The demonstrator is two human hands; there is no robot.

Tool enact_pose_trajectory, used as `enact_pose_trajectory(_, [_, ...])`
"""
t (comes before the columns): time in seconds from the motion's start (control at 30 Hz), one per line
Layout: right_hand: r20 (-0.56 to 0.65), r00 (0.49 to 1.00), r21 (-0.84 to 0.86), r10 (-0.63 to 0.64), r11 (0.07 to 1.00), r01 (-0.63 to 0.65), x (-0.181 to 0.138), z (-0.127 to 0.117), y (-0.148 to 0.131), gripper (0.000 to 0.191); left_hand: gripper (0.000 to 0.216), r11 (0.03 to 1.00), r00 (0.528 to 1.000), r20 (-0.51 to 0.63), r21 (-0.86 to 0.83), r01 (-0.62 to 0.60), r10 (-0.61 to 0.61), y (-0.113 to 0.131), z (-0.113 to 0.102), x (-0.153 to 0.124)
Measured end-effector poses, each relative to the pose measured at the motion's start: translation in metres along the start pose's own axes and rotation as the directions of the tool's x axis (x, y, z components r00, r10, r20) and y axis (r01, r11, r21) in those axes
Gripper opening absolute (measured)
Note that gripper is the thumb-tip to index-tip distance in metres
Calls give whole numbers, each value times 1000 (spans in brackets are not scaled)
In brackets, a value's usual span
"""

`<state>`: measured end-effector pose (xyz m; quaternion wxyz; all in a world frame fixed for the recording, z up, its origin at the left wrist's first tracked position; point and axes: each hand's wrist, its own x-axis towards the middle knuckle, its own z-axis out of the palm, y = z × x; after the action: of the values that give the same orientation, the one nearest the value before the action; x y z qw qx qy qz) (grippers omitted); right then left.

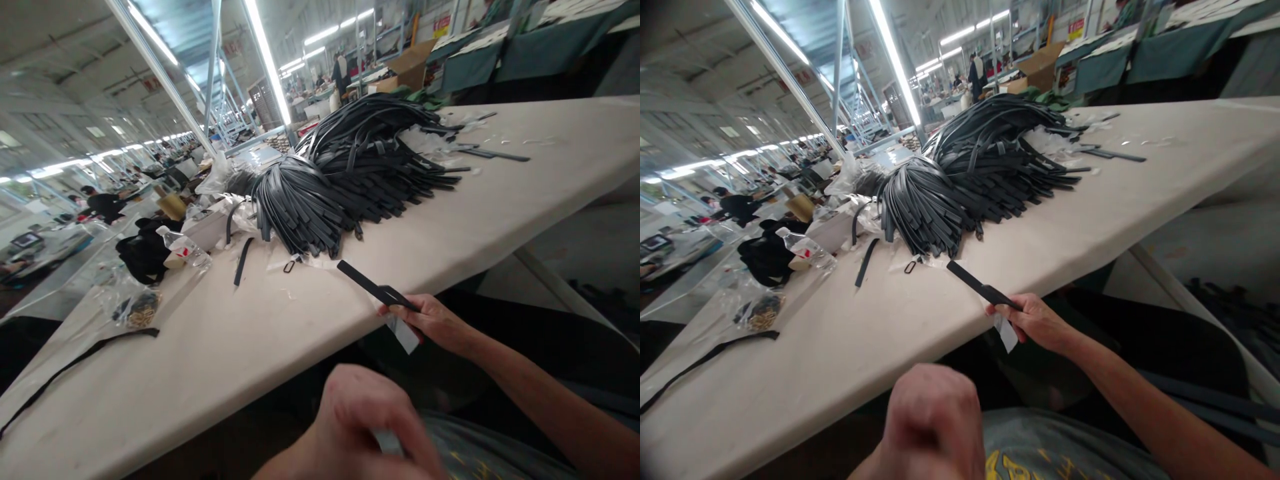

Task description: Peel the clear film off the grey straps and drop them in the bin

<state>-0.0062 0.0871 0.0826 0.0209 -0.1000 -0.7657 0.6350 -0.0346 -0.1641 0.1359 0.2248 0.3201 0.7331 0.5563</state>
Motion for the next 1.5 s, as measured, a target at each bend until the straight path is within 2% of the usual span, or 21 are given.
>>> enact_pose_trajectory(0.07, [0,1000,2,-16,1000,16,-2,0,-5,59,45,985,992,93,-144,100,-87,-13,12,29])
enact_pose_trajectory(0.17, [28,999,0,-40,999,40,-4,2,-10,56,45,903,945,249,-319,288,-214,-39,32,62])
enact_pose_trajectory(0.27, [52,996,12,-67,998,67,-6,4,-11,55,54,804,887,342,-404,436,-309,-60,51,74])
enact_pose_trajectory(0.33, [35,995,22,-96,995,96,-7,3,-9,54,53,739,864,362,-461,492,-349,-65,60,77])
enact_pose_trajectory(0.5, [-30,995,2,-96,995,96,-15,-12,-4,52,44,677,853,385,-524,516,-352,-62,70,83])
enact_pose_trajectory(0.67, [-47,992,-73,-119,991,116,-20,-20,-1,44,41,671,829,454,-508,541,-325,-63,80,89])
enact_pose_trajectory(0.83, [-59,975,-200,-216,959,201,-18,-21,1,36,38,694,844,407,-491,526,-351,-67,94,91])
enact_pose_trajectory(0.93, [-165,976,-167,-142,979,114,-28,-26,5,38,40,642,837,360,-537,548,-413,-68,99,93])
enact_pose_trajectory(1.07, [-327,945,-24,-13,1000,6,-67,-38,12,46,45,501,809,293,-663,556,-510,-65,101,100])
enact_pose_trajectory(1.17, [-334,940,12,64,998,-63,-112,-41,19,45,51,420,803,253,-745,518,-539,-62,103,106])
enact_pose_trajectory(1.33, [-345,933,-127,104,980,-156,-170,-27,40,45,51,318,800,238,-827,465,-550,-57,112,113])
enact_pose_trajectory(1.5, [-304,953,-320,2,942,-104,-181,-16,57,39,46,312,812,257,-829,464,-524,-48,122,114])
